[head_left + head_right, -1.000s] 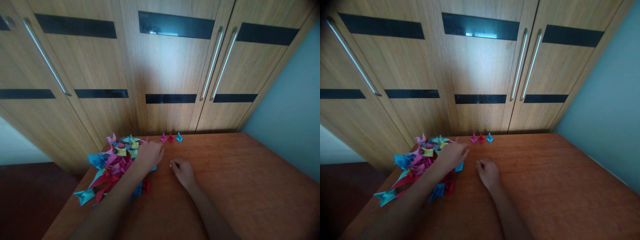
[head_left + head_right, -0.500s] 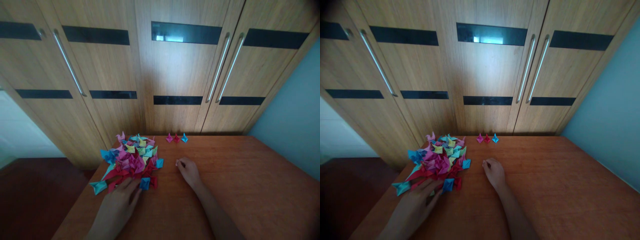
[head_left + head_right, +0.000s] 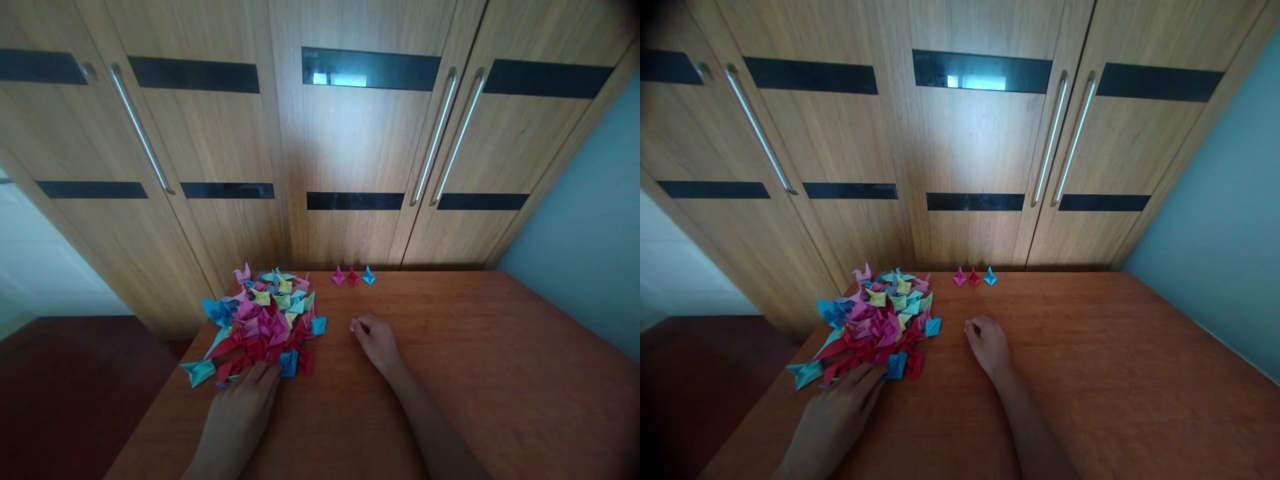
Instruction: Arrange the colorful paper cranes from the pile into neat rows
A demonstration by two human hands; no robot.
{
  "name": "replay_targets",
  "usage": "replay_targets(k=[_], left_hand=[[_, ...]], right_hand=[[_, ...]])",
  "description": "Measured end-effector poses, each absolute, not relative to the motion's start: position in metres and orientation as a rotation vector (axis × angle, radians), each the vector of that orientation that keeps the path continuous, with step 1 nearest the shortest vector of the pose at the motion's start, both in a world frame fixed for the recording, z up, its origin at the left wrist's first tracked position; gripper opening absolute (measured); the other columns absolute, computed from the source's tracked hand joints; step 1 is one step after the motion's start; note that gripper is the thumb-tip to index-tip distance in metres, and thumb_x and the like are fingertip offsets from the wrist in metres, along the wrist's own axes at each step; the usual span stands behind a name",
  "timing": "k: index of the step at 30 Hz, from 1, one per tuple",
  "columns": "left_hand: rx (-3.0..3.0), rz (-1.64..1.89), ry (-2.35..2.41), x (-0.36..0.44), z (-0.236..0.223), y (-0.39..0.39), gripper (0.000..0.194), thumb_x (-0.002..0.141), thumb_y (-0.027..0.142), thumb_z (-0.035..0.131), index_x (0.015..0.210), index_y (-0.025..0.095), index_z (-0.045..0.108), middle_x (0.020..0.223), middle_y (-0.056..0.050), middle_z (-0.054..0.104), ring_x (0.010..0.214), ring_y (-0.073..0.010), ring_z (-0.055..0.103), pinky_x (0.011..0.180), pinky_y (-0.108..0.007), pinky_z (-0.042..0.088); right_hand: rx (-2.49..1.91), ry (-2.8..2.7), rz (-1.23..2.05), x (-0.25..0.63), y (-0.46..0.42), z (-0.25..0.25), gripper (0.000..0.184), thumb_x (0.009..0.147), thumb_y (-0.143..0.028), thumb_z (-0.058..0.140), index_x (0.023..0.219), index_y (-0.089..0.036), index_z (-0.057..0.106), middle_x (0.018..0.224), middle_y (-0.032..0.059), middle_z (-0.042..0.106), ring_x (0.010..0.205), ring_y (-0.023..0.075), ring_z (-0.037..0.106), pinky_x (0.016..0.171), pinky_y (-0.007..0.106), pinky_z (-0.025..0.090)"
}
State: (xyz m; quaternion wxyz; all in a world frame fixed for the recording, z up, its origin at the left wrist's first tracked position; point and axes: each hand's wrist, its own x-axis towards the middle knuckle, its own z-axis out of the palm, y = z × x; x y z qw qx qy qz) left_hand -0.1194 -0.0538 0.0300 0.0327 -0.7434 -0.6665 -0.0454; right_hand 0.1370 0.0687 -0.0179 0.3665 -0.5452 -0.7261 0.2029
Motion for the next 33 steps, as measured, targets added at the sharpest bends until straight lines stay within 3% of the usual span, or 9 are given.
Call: replay_targets(k=[5,9,13,19,24,33], left_hand=[[-2.273,-0.369,-2.039,-0.127,0.037,-0.058,0.030,0.088,0.026,0.039,0.101,0.027,0.067,0.103,-0.005,0.068,0.088,-0.0230,0.064,0.067,-0.031,0.051],[-2.337,-0.751,-2.009,-0.125,0.052,-0.060,0.024,0.084,0.027,0.045,0.093,0.025,0.067,0.095,-0.003,0.069,0.079,-0.0189,0.064,0.070,-0.027,0.051],[-2.482,-1.045,-2.081,-0.108,0.067,-0.056,0.020,0.084,0.028,0.048,0.090,0.024,0.066,0.085,0.000,0.069,0.069,-0.0154,0.062,0.064,-0.023,0.049],[-2.666,-1.153,-2.038,-0.076,0.074,-0.036,0.018,0.082,0.021,0.050,0.089,0.022,0.066,0.082,0.000,0.068,0.068,-0.0138,0.060,0.064,-0.023,0.047],[-2.704,-1.188,-1.950,-0.063,0.070,-0.017,0.022,0.080,0.017,0.051,0.094,0.022,0.066,0.081,-0.001,0.066,0.068,-0.0137,0.059,0.065,-0.023,0.047],[-2.668,-1.292,-1.961,-0.055,0.056,0.003,0.021,0.077,0.018,0.054,0.095,0.020,0.064,0.077,0.000,0.068,0.066,-0.0127,0.061,0.065,-0.024,0.049]], right_hand=[[-1.408,-1.878,0.530,0.137,0.068,-0.017,0.033,0.088,-0.032,0.042,0.066,-0.020,0.063,0.073,0.0035,0.065,0.071,0.0163,0.058,0.069,0.026,0.040],[-1.388,-1.846,0.599,0.136,0.066,-0.016,0.031,0.086,-0.034,0.045,0.069,-0.019,0.065,0.075,0.0041,0.065,0.071,0.0162,0.057,0.069,0.027,0.041],[-1.180,-1.690,0.912,0.131,0.059,-0.007,0.027,0.084,-0.040,0.051,0.081,-0.019,0.067,0.083,0.0047,0.067,0.076,0.0167,0.058,0.070,0.028,0.043],[-0.865,-1.513,1.443,0.126,0.044,0.012,0.035,0.081,-0.049,0.055,0.095,-0.020,0.067,0.088,0.0048,0.067,0.076,0.0150,0.058,0.065,0.025,0.044],[-0.835,-1.479,1.483,0.126,0.042,0.013,0.031,0.073,-0.048,0.065,0.085,-0.020,0.067,0.075,0.0006,0.062,0.068,0.0126,0.052,0.064,0.024,0.042],[-0.895,-1.465,1.413,0.130,0.048,0.015,0.029,0.076,-0.048,0.061,0.076,-0.019,0.064,0.072,0.0004,0.059,0.068,0.0126,0.051,0.062,0.022,0.041]])
